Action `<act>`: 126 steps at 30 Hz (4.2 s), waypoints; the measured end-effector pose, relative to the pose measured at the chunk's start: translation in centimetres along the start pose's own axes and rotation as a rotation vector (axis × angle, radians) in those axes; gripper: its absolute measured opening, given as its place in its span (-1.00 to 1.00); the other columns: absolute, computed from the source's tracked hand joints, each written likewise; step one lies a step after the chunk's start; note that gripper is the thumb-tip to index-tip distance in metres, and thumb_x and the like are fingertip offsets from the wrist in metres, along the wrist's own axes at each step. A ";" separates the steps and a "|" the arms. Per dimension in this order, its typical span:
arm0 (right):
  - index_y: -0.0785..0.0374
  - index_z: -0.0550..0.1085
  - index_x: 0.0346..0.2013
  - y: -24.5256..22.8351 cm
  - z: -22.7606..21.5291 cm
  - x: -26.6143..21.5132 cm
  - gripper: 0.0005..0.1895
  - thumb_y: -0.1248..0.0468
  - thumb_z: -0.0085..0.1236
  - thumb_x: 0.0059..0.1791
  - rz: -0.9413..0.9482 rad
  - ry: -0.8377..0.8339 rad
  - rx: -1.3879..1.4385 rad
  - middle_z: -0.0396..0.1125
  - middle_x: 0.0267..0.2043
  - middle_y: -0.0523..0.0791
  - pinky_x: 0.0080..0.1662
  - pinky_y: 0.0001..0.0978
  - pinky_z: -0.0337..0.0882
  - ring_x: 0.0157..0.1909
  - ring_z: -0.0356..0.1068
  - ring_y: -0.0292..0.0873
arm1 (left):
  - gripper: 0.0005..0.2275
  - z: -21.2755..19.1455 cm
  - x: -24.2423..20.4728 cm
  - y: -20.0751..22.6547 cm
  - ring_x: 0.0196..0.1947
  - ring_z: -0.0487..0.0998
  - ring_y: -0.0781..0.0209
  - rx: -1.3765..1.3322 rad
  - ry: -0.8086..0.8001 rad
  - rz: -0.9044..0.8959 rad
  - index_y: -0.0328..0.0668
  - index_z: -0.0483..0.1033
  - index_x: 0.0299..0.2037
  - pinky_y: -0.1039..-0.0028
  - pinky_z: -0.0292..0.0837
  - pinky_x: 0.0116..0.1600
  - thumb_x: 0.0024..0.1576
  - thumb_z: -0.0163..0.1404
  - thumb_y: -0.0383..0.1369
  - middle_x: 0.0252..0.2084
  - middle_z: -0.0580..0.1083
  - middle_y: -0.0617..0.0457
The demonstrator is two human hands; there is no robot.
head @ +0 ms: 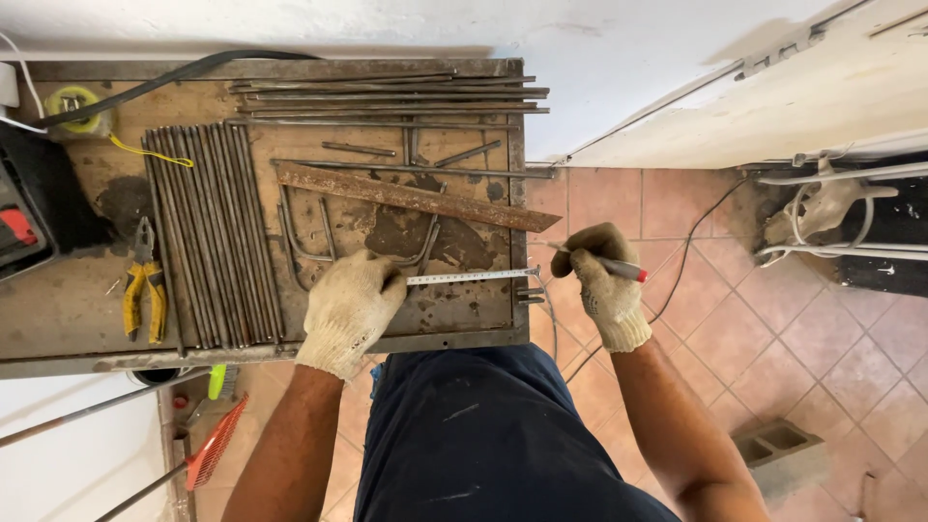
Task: Measuring the dimensions of a rebar frame using a tape measure and marking it with a pen
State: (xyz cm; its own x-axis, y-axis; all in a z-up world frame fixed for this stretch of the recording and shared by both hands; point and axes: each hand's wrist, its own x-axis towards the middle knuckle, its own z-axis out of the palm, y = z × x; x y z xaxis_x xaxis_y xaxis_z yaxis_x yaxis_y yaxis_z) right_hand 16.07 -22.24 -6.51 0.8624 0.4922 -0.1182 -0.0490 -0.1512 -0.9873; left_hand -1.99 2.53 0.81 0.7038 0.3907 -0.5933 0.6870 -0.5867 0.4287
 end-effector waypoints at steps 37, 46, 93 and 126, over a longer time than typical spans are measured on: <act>0.14 0.63 -0.30 3.1 5.9 -1.1 -0.79 0.32 0.37 -0.22 -0.139 -0.530 -0.235 0.48 -0.43 -0.02 -0.34 -0.24 0.52 -0.36 0.55 0.03 | -0.76 5.1 1.2 -2.6 -0.24 0.63 -0.06 0.181 0.257 0.035 -0.05 0.66 -0.35 0.20 0.60 -0.18 0.15 0.03 -0.12 -0.32 0.55 -0.07; 0.12 0.62 -0.33 4.0 5.8 -1.7 -0.84 0.32 0.36 -0.19 -0.090 -0.488 -0.336 0.51 -0.39 -0.04 -0.26 -0.20 0.53 -0.30 0.55 0.03 | -0.75 5.8 1.8 -2.6 -0.32 0.64 0.02 0.247 0.282 0.005 0.00 0.65 -0.41 0.24 0.60 -0.25 0.14 0.04 -0.09 -0.40 0.53 0.02; 0.08 0.62 -0.23 6.0 5.4 -2.1 -0.74 0.12 0.37 -0.18 0.007 -0.472 -0.539 0.53 -0.33 -0.06 -0.08 -0.12 0.53 -0.12 0.54 0.03 | -0.86 6.4 2.0 -1.4 -0.37 0.63 0.10 0.374 0.364 -0.043 0.00 0.66 -0.43 0.31 0.62 -0.36 0.02 0.22 -0.18 -0.48 0.52 0.06; 0.09 0.62 -0.27 5.0 5.3 -2.0 -0.82 0.26 0.33 -0.17 0.055 -0.448 -0.343 0.51 -0.41 -0.08 -0.16 -0.26 0.53 -0.27 0.55 -0.14 | -0.82 6.6 2.3 -2.0 -0.34 0.64 0.05 0.348 0.248 -0.082 -0.02 0.67 -0.40 0.25 0.63 -0.30 0.00 0.20 -0.14 -0.45 0.55 0.03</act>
State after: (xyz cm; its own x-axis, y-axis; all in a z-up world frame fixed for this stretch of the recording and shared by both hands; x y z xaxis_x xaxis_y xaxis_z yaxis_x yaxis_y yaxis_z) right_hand 11.45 -19.44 -11.81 0.5618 0.7798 -0.2762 0.1428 -0.4203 -0.8961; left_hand -2.91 -0.10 -5.93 0.7009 0.5793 -0.4160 0.6702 -0.7345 0.1064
